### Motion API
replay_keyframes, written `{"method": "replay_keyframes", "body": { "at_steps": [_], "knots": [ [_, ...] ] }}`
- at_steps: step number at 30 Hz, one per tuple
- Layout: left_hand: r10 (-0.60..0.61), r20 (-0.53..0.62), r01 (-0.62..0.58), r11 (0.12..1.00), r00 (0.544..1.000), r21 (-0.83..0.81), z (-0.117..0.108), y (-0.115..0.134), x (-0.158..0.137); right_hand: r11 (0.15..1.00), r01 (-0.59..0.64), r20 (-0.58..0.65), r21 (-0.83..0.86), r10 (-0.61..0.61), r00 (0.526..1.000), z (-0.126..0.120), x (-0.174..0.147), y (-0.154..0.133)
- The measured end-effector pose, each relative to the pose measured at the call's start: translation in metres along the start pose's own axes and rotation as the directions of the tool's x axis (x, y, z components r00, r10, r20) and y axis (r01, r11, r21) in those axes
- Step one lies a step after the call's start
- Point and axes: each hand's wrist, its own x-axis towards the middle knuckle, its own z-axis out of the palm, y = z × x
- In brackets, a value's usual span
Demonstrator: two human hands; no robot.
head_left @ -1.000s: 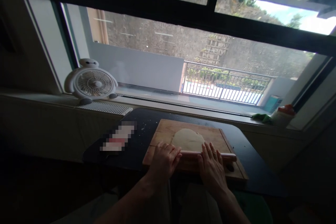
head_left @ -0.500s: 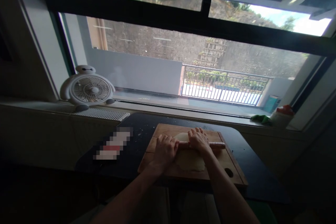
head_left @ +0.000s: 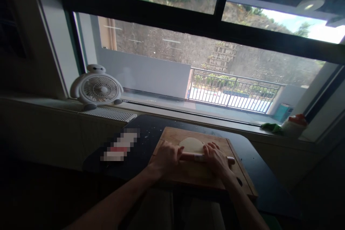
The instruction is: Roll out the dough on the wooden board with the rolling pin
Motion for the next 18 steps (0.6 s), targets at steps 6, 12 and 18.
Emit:
{"method": "replay_keyframes", "body": {
  "at_steps": [6, 12, 18],
  "knots": [
    [-0.104, -0.021, 0.105, 0.99, 0.994, 0.094, 0.011, -0.036, 0.06, 0.995, -0.063, 0.138, 0.072, 0.053, 0.989, 0.006, 0.084, 0.0],
    [-0.103, 0.062, 0.101, 0.994, 0.993, 0.034, 0.035, 0.021, 0.081, 0.989, -0.141, 0.119, 0.034, 0.136, 0.984, 0.005, 0.054, -0.008],
    [0.053, -0.024, -0.054, 0.998, 0.998, -0.013, 0.01, 0.026, 0.007, 0.995, -0.007, -0.134, -0.096, -0.006, 0.991, 0.012, -0.055, -0.034]
  ]
}}
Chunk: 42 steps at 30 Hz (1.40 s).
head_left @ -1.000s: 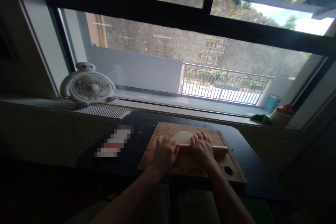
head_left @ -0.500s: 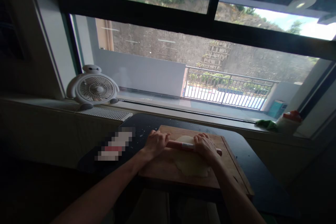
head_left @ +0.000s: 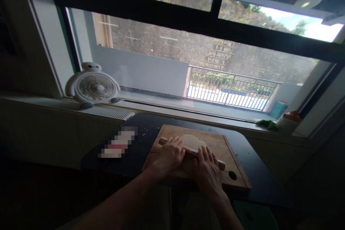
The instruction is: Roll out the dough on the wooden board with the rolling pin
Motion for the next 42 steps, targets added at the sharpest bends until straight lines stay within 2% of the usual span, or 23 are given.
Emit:
{"method": "replay_keyframes", "body": {
  "at_steps": [3, 5, 7, 10, 13, 15, 17, 20, 23, 26, 29, 32, 34, 37, 39, 42],
  "knots": [
    [0.095, -0.01, -0.095, 0.995, 0.995, -0.012, -0.01, -0.005, -0.03, 0.999, 0.053, -0.011, -0.004, -0.053, 0.999, -0.005, -0.022, -0.002],
    [0.058, 0.026, -0.057, 0.998, 0.998, -0.033, -0.009, -0.006, -0.028, 0.998, 0.049, 0.029, 0.028, -0.05, 0.998, -0.008, -0.012, 0.003],
    [-0.036, 0.084, 0.04, 0.998, 0.996, -0.053, -0.002, -0.006, -0.007, 0.999, 0.01, 0.078, 0.052, -0.014, 0.997, -0.009, 0.015, 0.011],
    [-0.158, 0.167, 0.169, 0.984, 0.973, -0.056, 0.015, -0.008, 0.043, 0.996, -0.075, 0.162, 0.053, 0.066, 0.985, -0.004, 0.066, 0.024],
    [-0.195, 0.225, 0.212, 0.976, 0.955, -0.052, 0.027, -0.011, 0.083, 0.991, -0.121, 0.222, 0.052, 0.107, 0.969, 0.004, 0.105, 0.034],
    [-0.195, 0.24, 0.214, 0.976, 0.951, -0.053, 0.03, -0.012, 0.092, 0.991, -0.124, 0.222, 0.054, 0.109, 0.969, 0.008, 0.113, 0.036],
    [-0.18, 0.221, 0.196, 0.979, 0.958, -0.054, 0.027, -0.01, 0.082, 0.99, -0.13, 0.199, 0.052, 0.117, 0.973, 0.009, 0.103, 0.034],
    [-0.152, 0.15, 0.163, 0.985, 0.977, -0.06, 0.015, -0.005, 0.042, 0.994, -0.108, 0.09, 0.027, 0.105, 0.99, 0.006, 0.062, 0.024],
    [-0.045, 0.054, 0.05, 0.993, 0.998, -0.104, 0.0, 0.0, -0.003, 0.998, -0.059, -0.033, -0.029, 0.058, 0.998, -0.001, 0.013, 0.015],
    [0.045, 0.033, -0.04, 0.989, 0.998, -0.143, -0.01, 0.0, -0.024, 0.999, -0.02, -0.047, -0.047, 0.018, 0.999, -0.008, -0.011, 0.013],
    [-0.009, 0.1, 0.02, 0.993, 0.995, -0.114, -0.007, -0.002, -0.011, 0.999, -0.033, 0.019, -0.027, 0.034, 0.999, -0.01, 0.005, 0.018],
    [-0.162, 0.199, 0.174, 0.984, 0.967, -0.042, 0.007, -0.007, 0.029, 0.997, -0.082, 0.143, -0.013, 0.083, 0.986, -0.01, 0.047, 0.025],
    [-0.222, 0.249, 0.233, 0.972, 0.943, -0.016, 0.017, -0.012, 0.057, 0.995, -0.094, 0.203, -0.012, 0.095, 0.975, -0.009, 0.073, 0.028],
    [-0.239, 0.278, 0.253, 0.967, 0.93, -0.015, 0.027, -0.018, 0.083, 0.997, -0.081, 0.206, -0.018, 0.083, 0.975, -0.008, 0.092, 0.032],
    [-0.229, 0.28, 0.244, 0.97, 0.933, -0.021, 0.026, -0.017, 0.08, 0.996, -0.084, 0.199, -0.02, 0.087, 0.976, -0.007, 0.086, 0.031],
    [-0.178, 0.234, 0.193, 0.98, 0.956, -0.04, 0.014, -0.009, 0.045, 0.995, -0.095, 0.11, -0.037, 0.098, 0.989, -0.005, 0.051, 0.022]
  ]
}}
